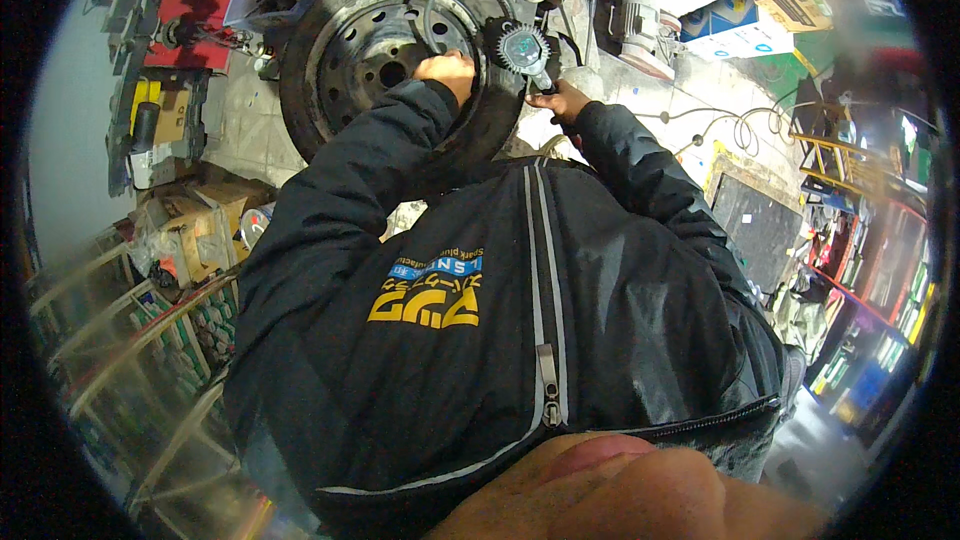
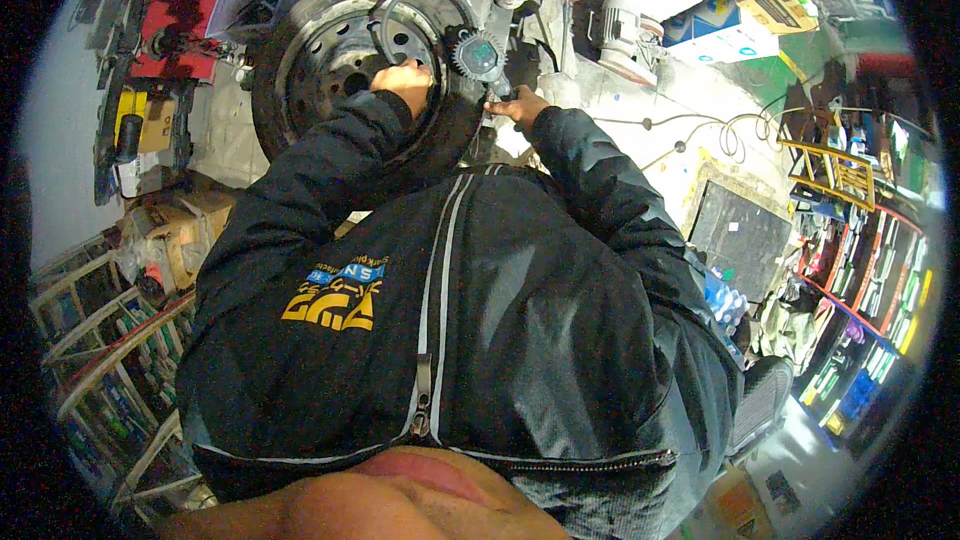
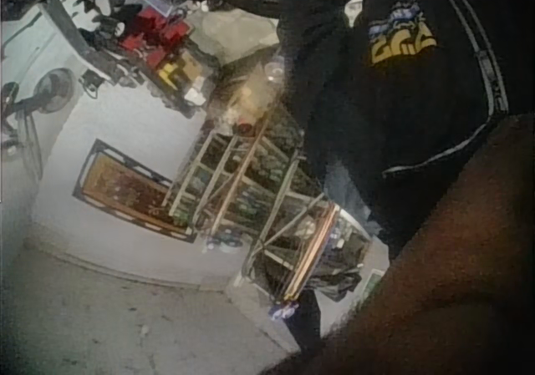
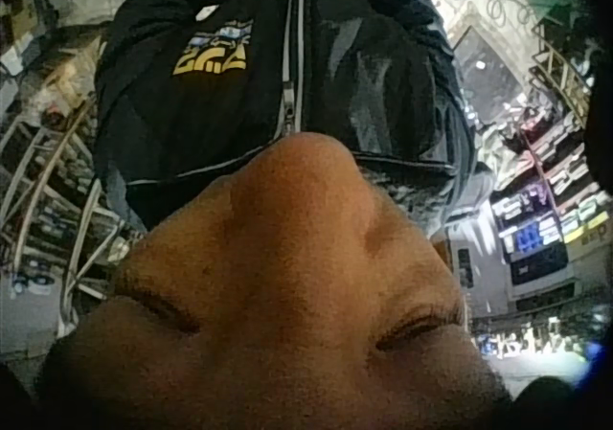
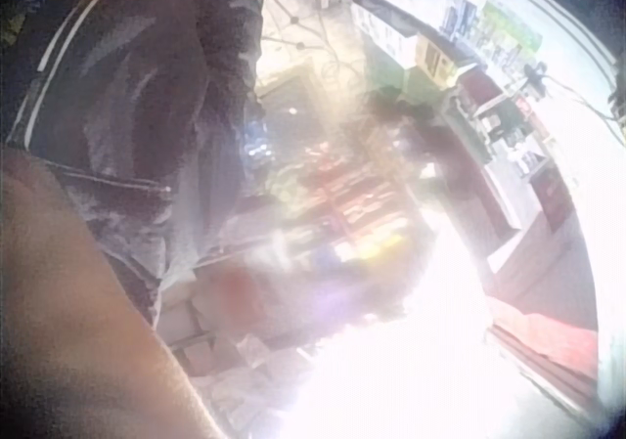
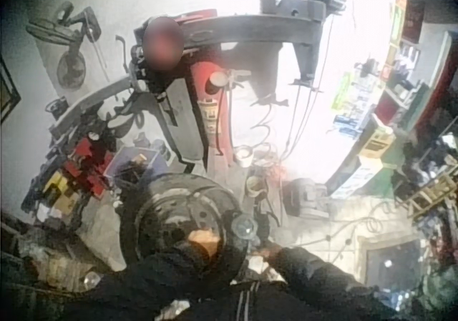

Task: The person mounts a tire onto a rim using a tire machine, inflates it with an air hose, and then removes the tire from the machine. The person handles the tire and rim throughout the process.

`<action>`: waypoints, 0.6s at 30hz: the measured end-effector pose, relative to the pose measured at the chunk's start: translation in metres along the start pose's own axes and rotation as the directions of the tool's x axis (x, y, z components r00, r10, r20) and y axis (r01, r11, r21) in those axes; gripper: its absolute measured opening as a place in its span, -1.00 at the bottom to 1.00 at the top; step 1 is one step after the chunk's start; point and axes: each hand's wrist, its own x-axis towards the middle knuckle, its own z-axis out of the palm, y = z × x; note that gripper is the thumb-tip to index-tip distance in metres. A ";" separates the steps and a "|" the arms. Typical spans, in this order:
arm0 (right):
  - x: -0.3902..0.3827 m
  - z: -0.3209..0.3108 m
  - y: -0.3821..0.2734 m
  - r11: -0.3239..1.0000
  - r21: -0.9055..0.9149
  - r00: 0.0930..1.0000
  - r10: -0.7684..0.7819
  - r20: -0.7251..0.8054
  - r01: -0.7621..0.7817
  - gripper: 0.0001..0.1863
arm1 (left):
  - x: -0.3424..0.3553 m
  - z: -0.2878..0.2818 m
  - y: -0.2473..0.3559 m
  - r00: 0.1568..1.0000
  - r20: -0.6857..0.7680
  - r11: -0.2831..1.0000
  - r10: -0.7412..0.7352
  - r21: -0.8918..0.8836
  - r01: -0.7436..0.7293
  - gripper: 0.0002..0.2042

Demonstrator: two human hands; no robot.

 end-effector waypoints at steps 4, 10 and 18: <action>0.008 0.009 0.009 0.999 0.010 0.999 0.049 -0.015 -0.049 -0.10 | 0.000 0.005 0.000 0.998 -0.063 1.000 -0.003 0.005 0.003 -0.85; 0.001 -0.001 -0.025 0.784 0.402 0.850 0.526 -0.027 -0.473 -0.27 | -0.001 0.003 0.001 0.998 -0.066 1.000 -0.014 -0.008 0.013 -0.85; -0.011 -0.013 -0.058 0.877 -0.028 0.855 0.460 -0.240 -0.479 -0.44 | 0.001 0.003 0.001 1.000 -0.019 1.000 -0.013 -0.005 0.013 -0.85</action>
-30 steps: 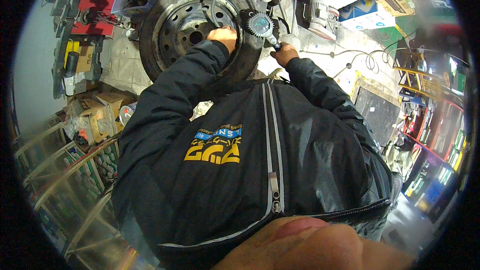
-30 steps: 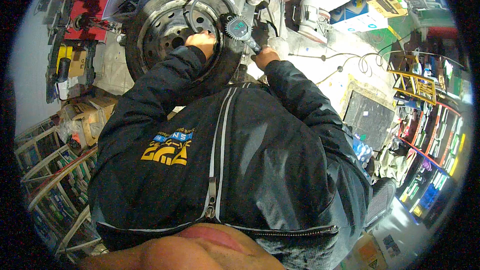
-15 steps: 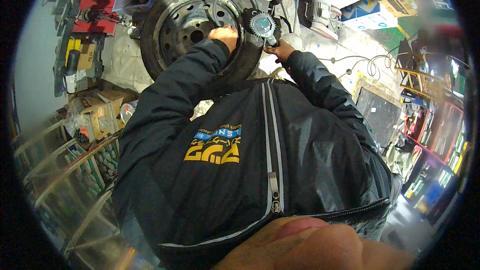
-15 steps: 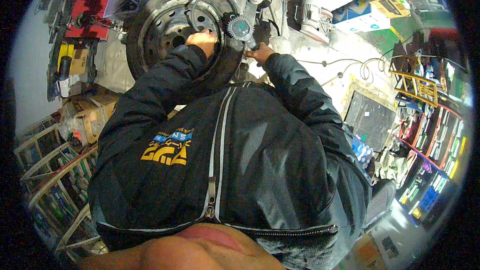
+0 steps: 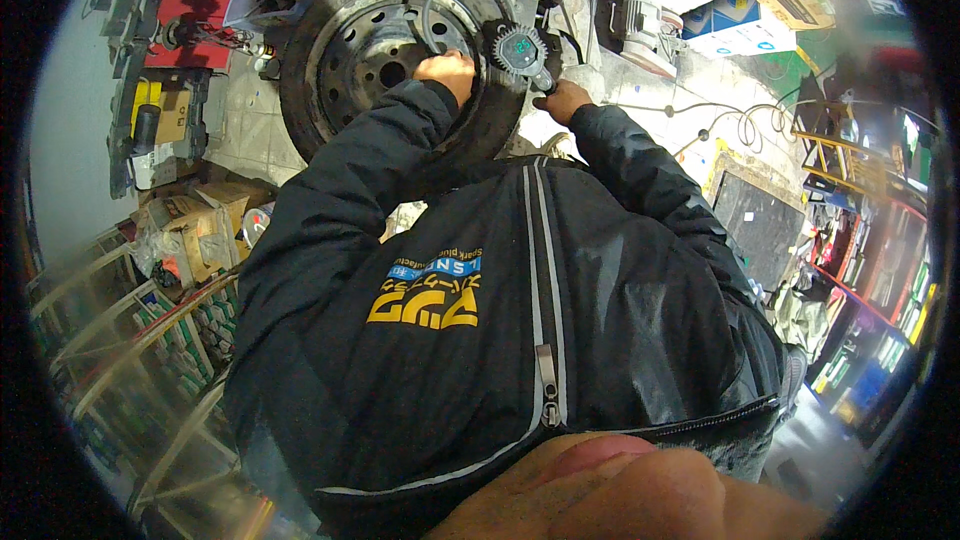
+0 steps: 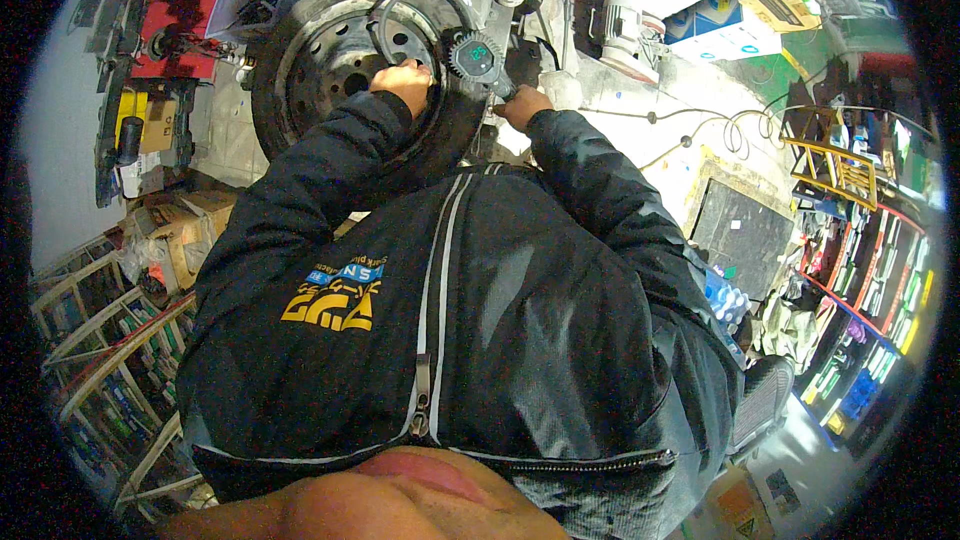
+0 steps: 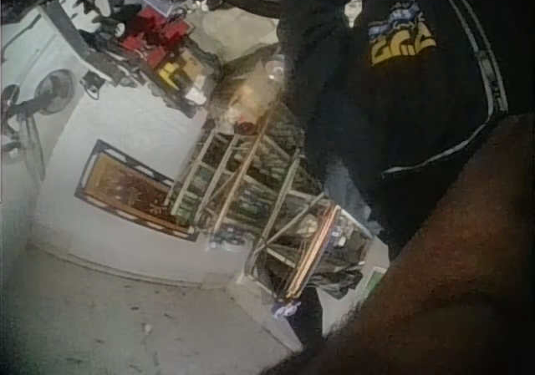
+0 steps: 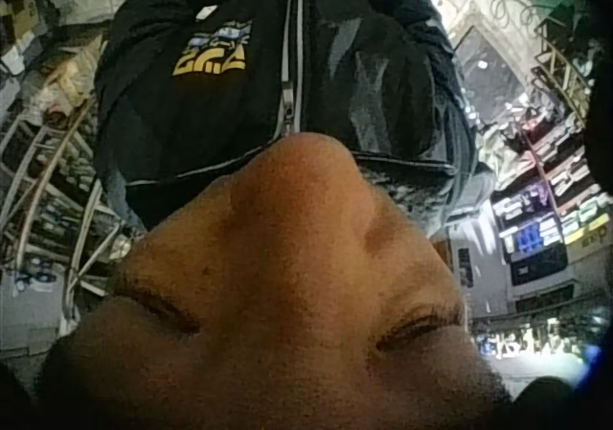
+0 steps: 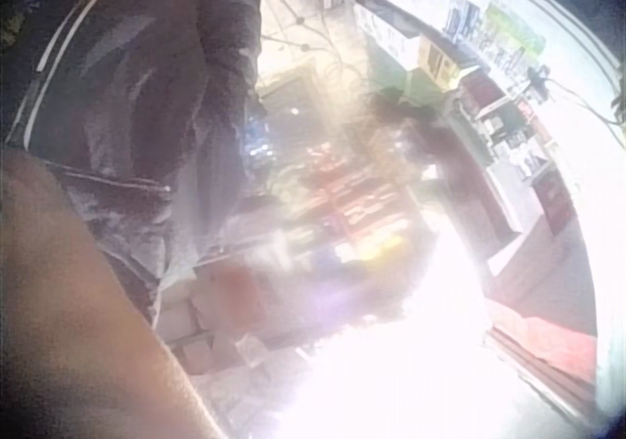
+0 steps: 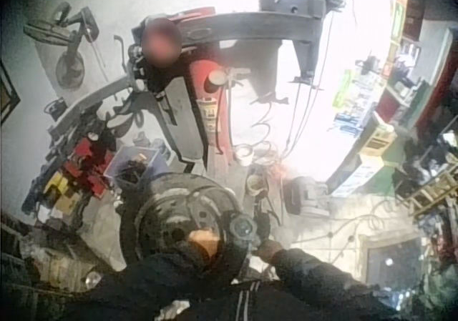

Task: The person mounts a tire onto a rim using a tire machine, inflates it with an air hose, and then removes the tire from the machine. The person handles the tire and rim throughout the process.

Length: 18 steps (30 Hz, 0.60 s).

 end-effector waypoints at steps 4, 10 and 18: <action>-0.006 -0.002 -0.004 0.999 0.034 1.000 0.017 0.008 -0.018 -0.46 | 0.001 0.000 -0.001 1.000 0.012 1.000 -0.019 -0.020 0.020 -0.84; 0.001 -0.001 -0.003 0.999 -0.007 0.999 0.049 0.012 -0.049 -0.46 | 0.000 -0.003 0.000 1.000 0.005 0.999 -0.023 -0.024 0.023 -0.85; 0.007 0.002 0.002 0.998 -0.018 0.998 0.055 0.022 -0.054 -0.49 | 0.002 0.003 -0.003 1.000 0.009 0.999 -0.026 -0.019 0.026 -0.84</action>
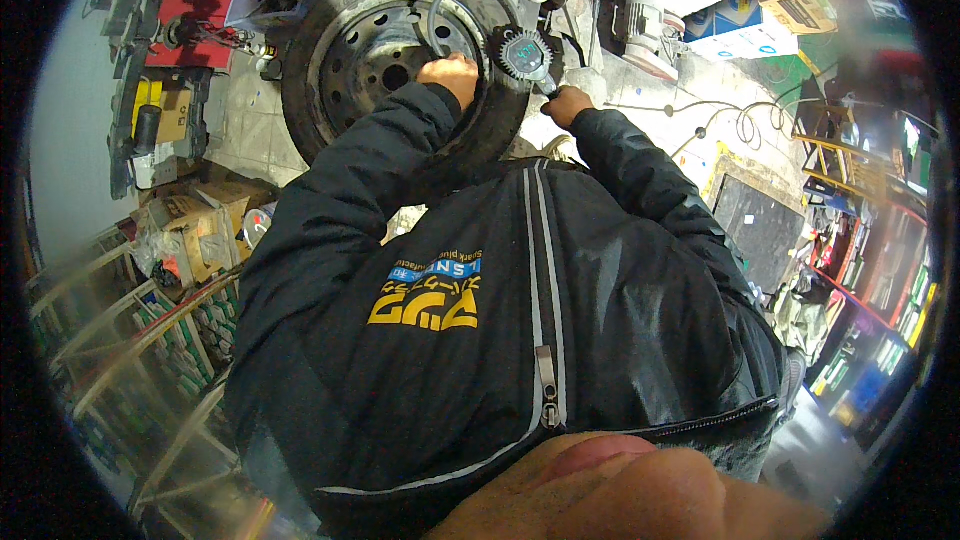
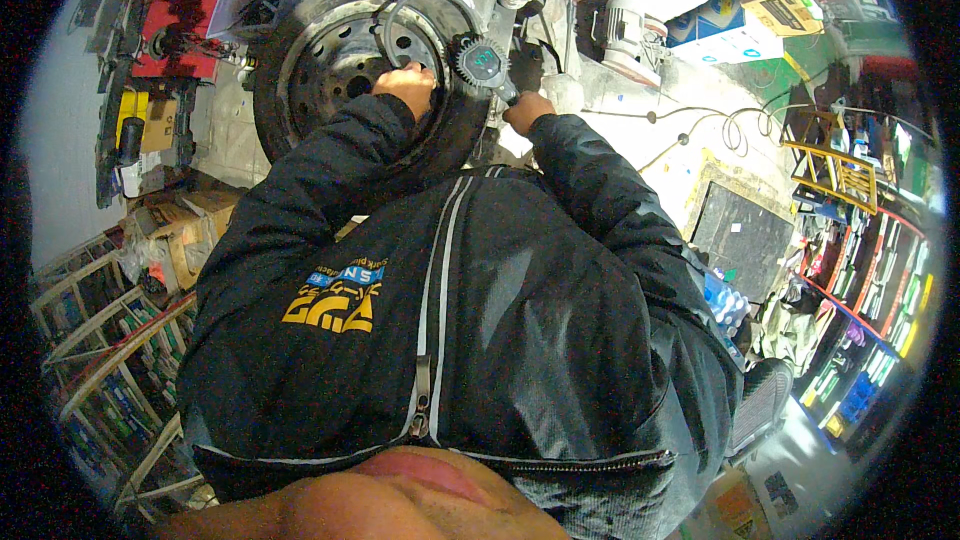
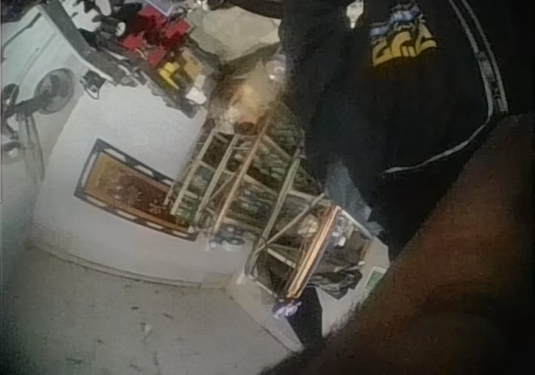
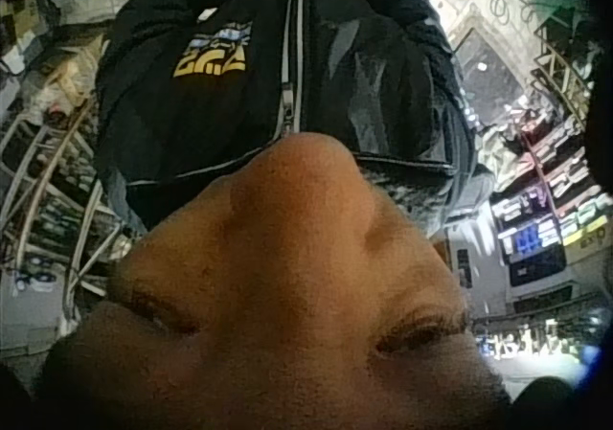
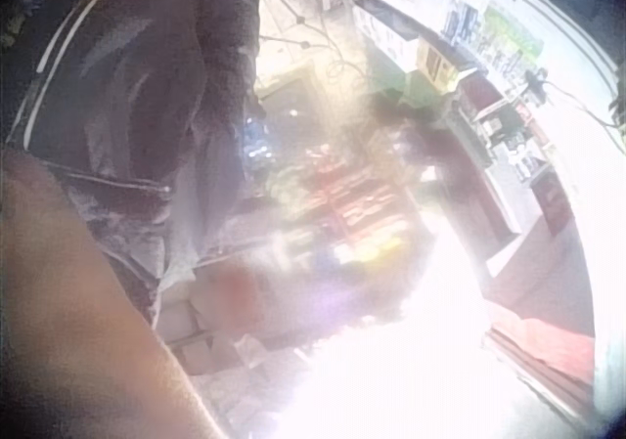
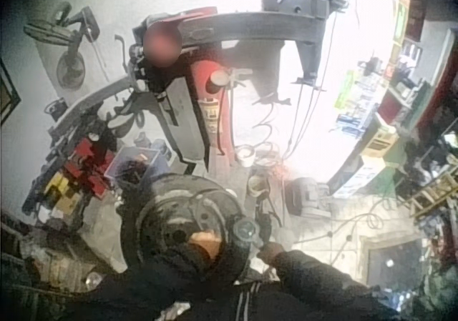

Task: The person mounts a tire onto a rim using a tire machine, inflates it with an air hose, and then removes the tire from the machine. The person handles the tire and rim throughout the process.

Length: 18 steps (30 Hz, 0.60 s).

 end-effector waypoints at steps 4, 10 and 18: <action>-0.001 -0.001 -0.001 1.000 0.014 1.000 -0.028 -0.006 0.028 -0.50 | 0.000 0.002 0.000 1.000 0.009 1.000 0.000 0.026 -0.001 -0.85; 0.000 0.000 0.001 0.999 0.011 0.999 -0.032 -0.027 0.033 -0.52 | -0.001 -0.003 0.001 1.000 0.000 1.000 0.007 0.015 -0.007 -0.85; 0.007 0.007 0.006 0.999 -0.027 0.996 -0.044 -0.077 0.042 -0.56 | 0.000 -0.001 -0.001 1.000 -0.015 1.000 0.027 -0.014 -0.027 -0.84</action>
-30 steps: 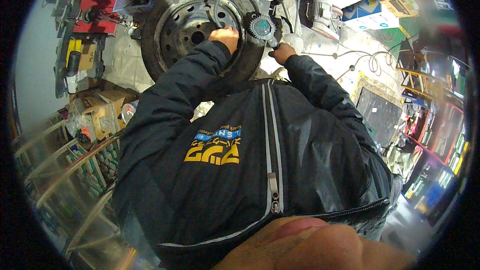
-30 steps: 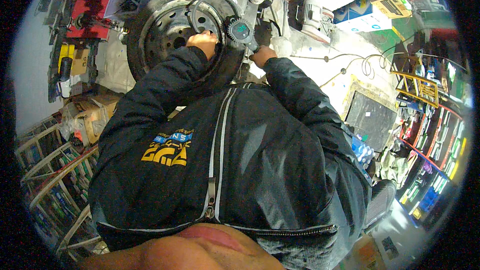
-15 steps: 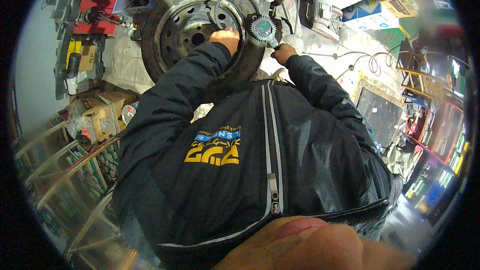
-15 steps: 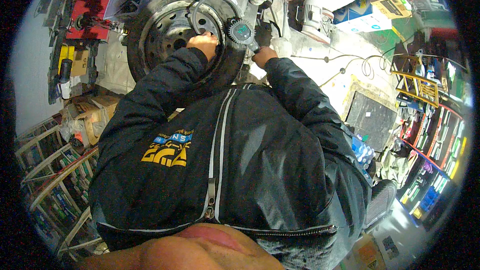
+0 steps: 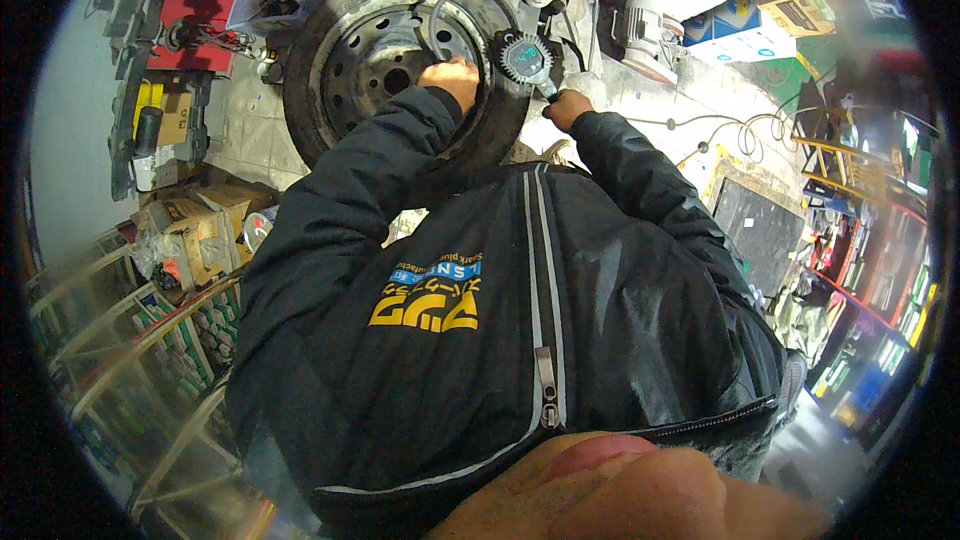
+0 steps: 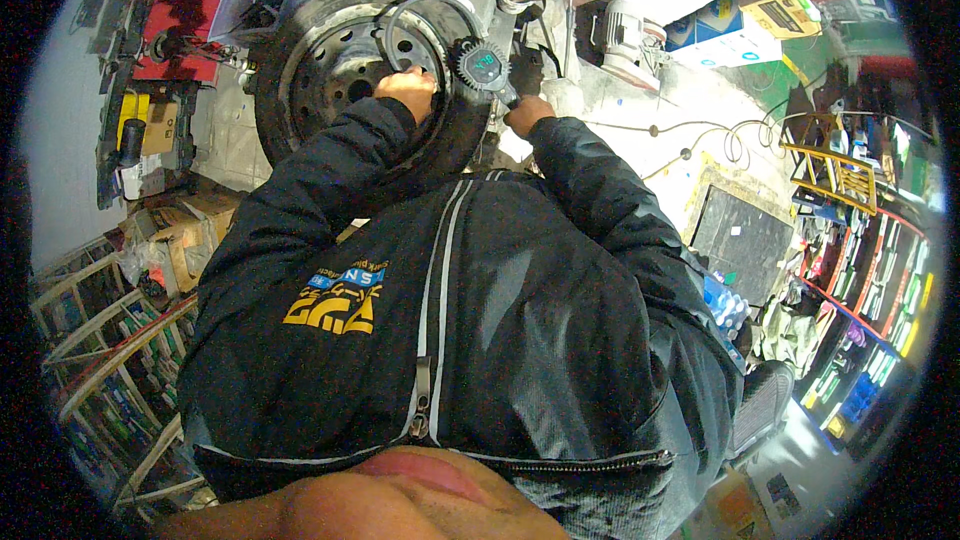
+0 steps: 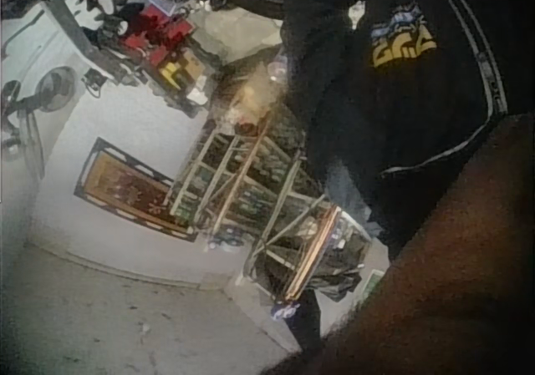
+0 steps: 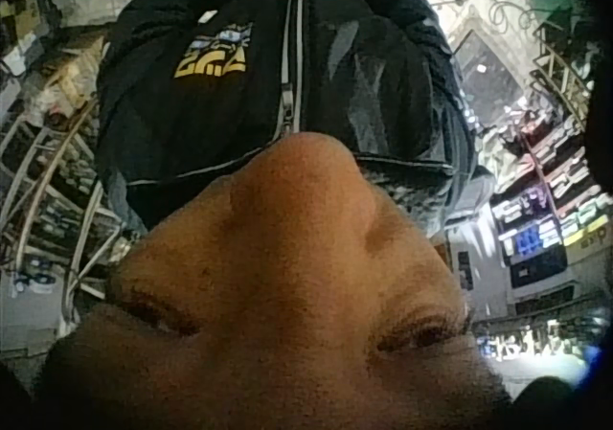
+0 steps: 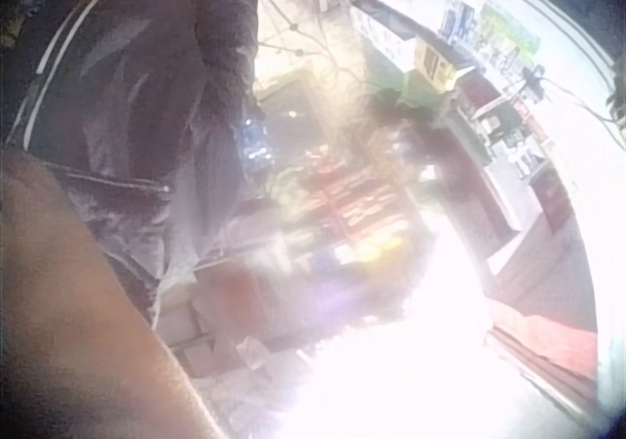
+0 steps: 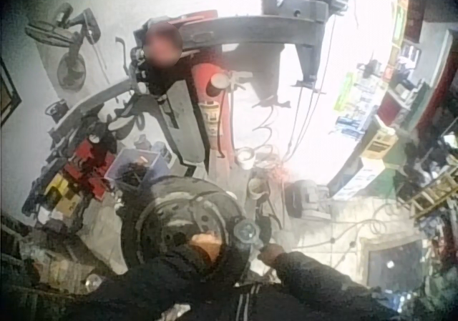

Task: The person mounts a tire onto a rim using a tire machine, inflates it with an air hose, and then removes the tire from the machine. The person handles the tire and rim throughout the process.

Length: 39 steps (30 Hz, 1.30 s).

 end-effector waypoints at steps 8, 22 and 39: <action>0.002 0.000 0.003 1.000 0.009 0.998 -0.009 0.058 0.008 -0.54 | -0.001 -0.005 0.004 1.000 -0.012 0.999 -0.003 0.047 0.003 -0.83; 0.000 -0.002 0.000 0.999 -0.027 0.999 -0.016 0.040 0.017 -0.54 | 0.001 -0.004 0.003 0.999 0.049 0.999 -0.009 0.036 0.007 -0.83; -0.005 -0.007 -0.003 0.998 -0.022 0.998 -0.050 0.035 0.050 -0.58 | 0.002 -0.014 0.006 0.994 0.104 0.999 -0.031 -0.006 0.032 -0.82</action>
